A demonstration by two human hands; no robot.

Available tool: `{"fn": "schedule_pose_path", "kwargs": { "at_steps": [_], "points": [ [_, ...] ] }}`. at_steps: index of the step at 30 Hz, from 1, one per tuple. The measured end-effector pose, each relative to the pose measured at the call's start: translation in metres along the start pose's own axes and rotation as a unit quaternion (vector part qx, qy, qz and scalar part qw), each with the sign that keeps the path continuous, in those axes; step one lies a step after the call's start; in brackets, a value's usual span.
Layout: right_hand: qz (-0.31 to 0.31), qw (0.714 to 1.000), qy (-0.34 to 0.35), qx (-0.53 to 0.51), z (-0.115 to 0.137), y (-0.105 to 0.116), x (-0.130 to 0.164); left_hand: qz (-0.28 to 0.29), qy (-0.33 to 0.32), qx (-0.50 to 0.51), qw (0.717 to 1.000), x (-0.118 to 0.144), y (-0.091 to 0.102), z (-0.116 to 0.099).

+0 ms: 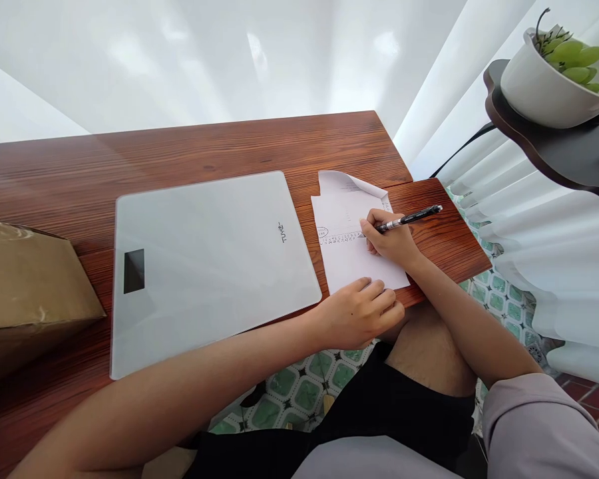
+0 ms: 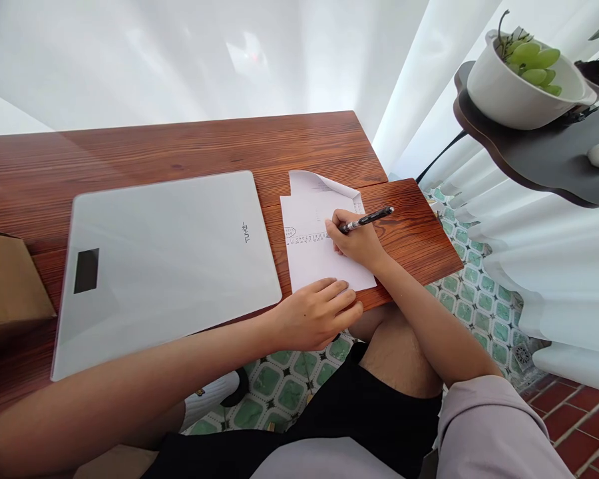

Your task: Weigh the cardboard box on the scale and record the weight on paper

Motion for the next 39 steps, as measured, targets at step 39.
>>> {"fn": "schedule_pose_path", "kwargs": {
  "at_steps": [39],
  "points": [
    [-0.016,0.999,-0.013,0.026,0.0008,-0.0005,-0.0008,0.007,0.004,0.007,1.0,-0.0012,-0.0009,0.0004]
  ]
}}
Point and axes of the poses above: each hand's wrist, its own x-axis away from the middle knuckle, its own y-axis out of the back of the hand, z = x × y, the point moved 9 cm from there along -x, towards the middle knuckle, and after that the axes turned 1 degree about -y, right-handed, at the moved point
